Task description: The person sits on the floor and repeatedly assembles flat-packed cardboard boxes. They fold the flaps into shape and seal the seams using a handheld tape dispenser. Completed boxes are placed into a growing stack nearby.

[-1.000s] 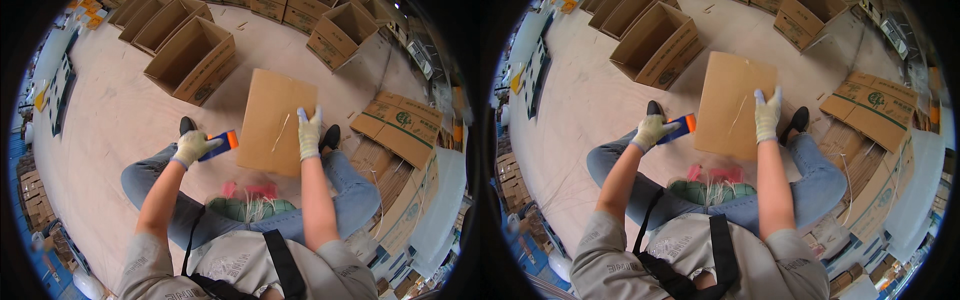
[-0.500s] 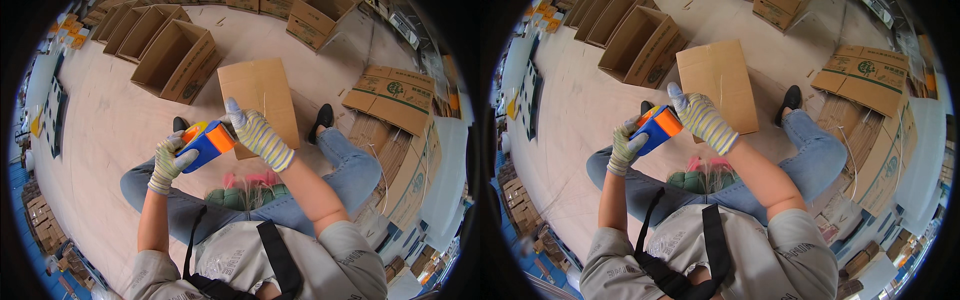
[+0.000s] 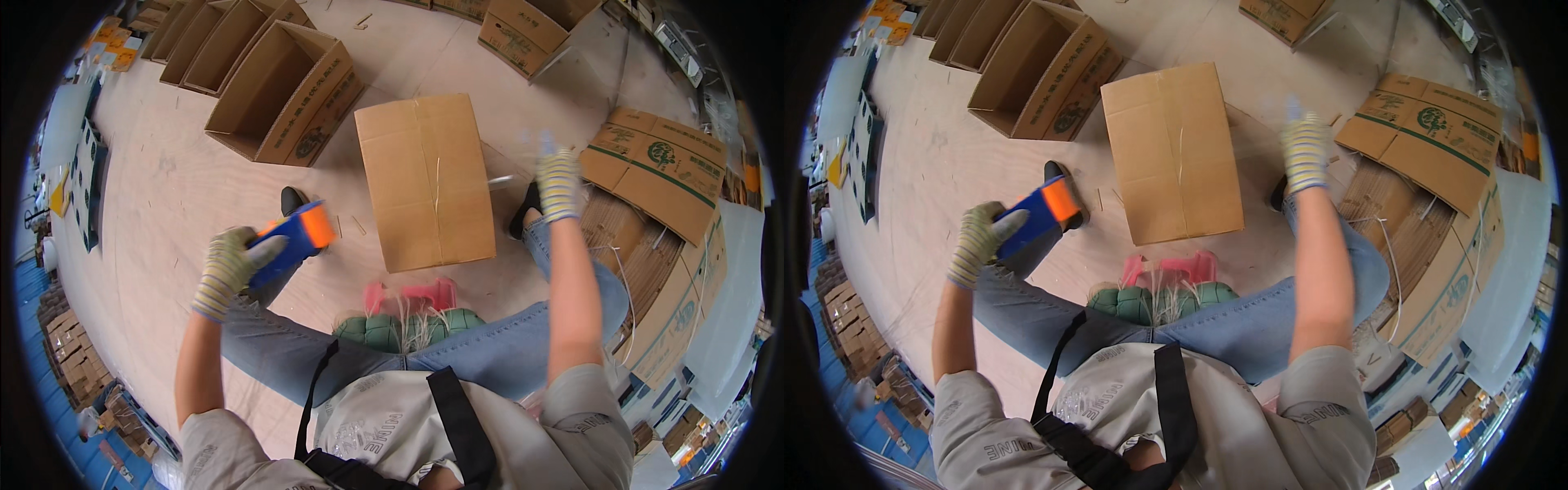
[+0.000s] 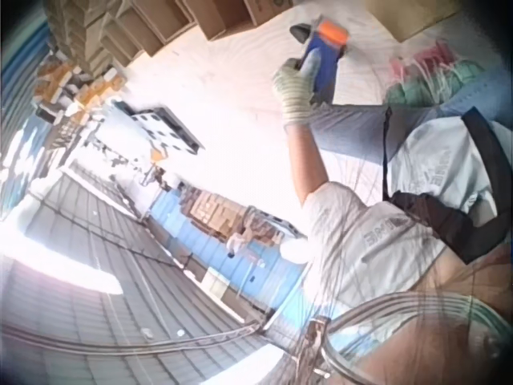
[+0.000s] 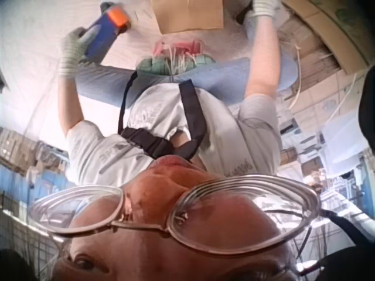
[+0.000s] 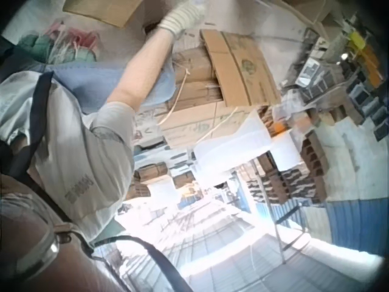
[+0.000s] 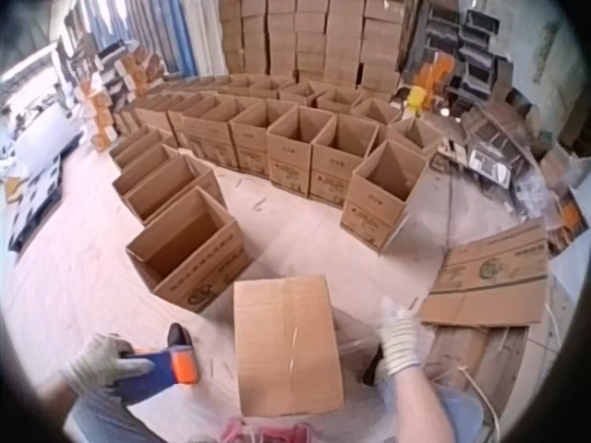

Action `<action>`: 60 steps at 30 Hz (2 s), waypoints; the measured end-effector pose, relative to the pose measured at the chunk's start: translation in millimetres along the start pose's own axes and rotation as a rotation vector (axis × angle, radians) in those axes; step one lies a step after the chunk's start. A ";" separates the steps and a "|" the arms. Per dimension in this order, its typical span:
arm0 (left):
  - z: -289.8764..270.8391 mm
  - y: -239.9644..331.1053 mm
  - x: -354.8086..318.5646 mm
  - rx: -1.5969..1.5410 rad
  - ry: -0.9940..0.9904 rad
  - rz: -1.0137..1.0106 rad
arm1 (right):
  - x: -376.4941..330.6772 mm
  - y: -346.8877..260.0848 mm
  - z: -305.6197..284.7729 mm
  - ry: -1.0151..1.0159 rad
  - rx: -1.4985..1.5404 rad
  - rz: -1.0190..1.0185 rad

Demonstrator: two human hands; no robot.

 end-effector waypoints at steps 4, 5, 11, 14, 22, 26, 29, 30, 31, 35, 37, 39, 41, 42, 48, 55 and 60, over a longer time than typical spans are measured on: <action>21.8 -32.0 64.2 0.417 -0.062 -0.170 | 15.8 13.3 63.6 -0.055 -0.012 0.111; 39.6 -36.6 83.8 0.478 -0.113 -0.178 | 8.0 -3.9 93.0 0.074 -0.111 -0.015; 155.4 37.1 169.4 0.506 -0.142 -0.021 | 6.6 -129.5 112.5 -0.692 0.338 0.189; 236.9 -21.7 233.3 0.589 -0.054 -0.070 | -5.5 -128.0 169.8 -0.670 0.312 0.207; 178.1 16.3 213.8 0.415 -0.073 -0.052 | 16.3 -125.8 190.2 -0.764 0.606 0.346; 119.8 33.6 219.8 -0.368 0.240 0.131 | 44.0 -102.5 42.1 0.204 0.997 0.118; 53.7 70.5 210.4 -0.240 0.474 0.169 | 40.6 -71.0 61.6 0.004 1.945 0.156; 33.2 88.4 183.5 -0.012 0.492 0.235 | 24.1 -70.1 50.7 -0.145 2.206 0.186; 23.1 96.0 152.9 0.223 0.512 0.286 | 6.9 -71.8 35.6 -0.310 2.429 0.251; 31.2 47.9 108.3 0.013 0.505 0.512 | -47.7 -82.1 15.1 -0.668 1.341 0.369; 33.6 31.5 82.2 0.021 0.247 0.210 | -95.6 -99.0 13.7 -0.902 1.093 0.133; 30.5 -8.0 74.1 -0.136 0.147 -0.055 | -121.4 -134.3 16.7 -1.001 0.932 0.135; 14.2 -10.6 53.1 -0.394 0.282 0.014 | -114.2 -157.7 25.2 -0.891 0.974 0.320; 4.8 -9.0 46.4 -0.529 0.340 0.061 | -103.9 -165.1 25.1 -0.804 1.061 0.379; -27.3 -21.7 40.0 -0.738 0.562 0.062 | 15.3 -266.9 20.3 -0.628 1.492 0.313; -21.9 -25.9 48.1 -0.810 0.502 0.143 | 123.0 -379.9 -42.4 -0.512 1.313 0.133; -22.0 -27.7 61.8 -0.683 0.520 0.292 | 190.8 -476.5 -72.5 -0.632 1.555 -0.040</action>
Point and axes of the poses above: each hand's wrist, its own x-axis towards the middle knuckle, its own z-axis out of the palm, y = z × x, the point moved 4 cm from there along x, towards the middle knuckle, and after that the axes turned 7 degrees about -x, right-handed, at the moved point
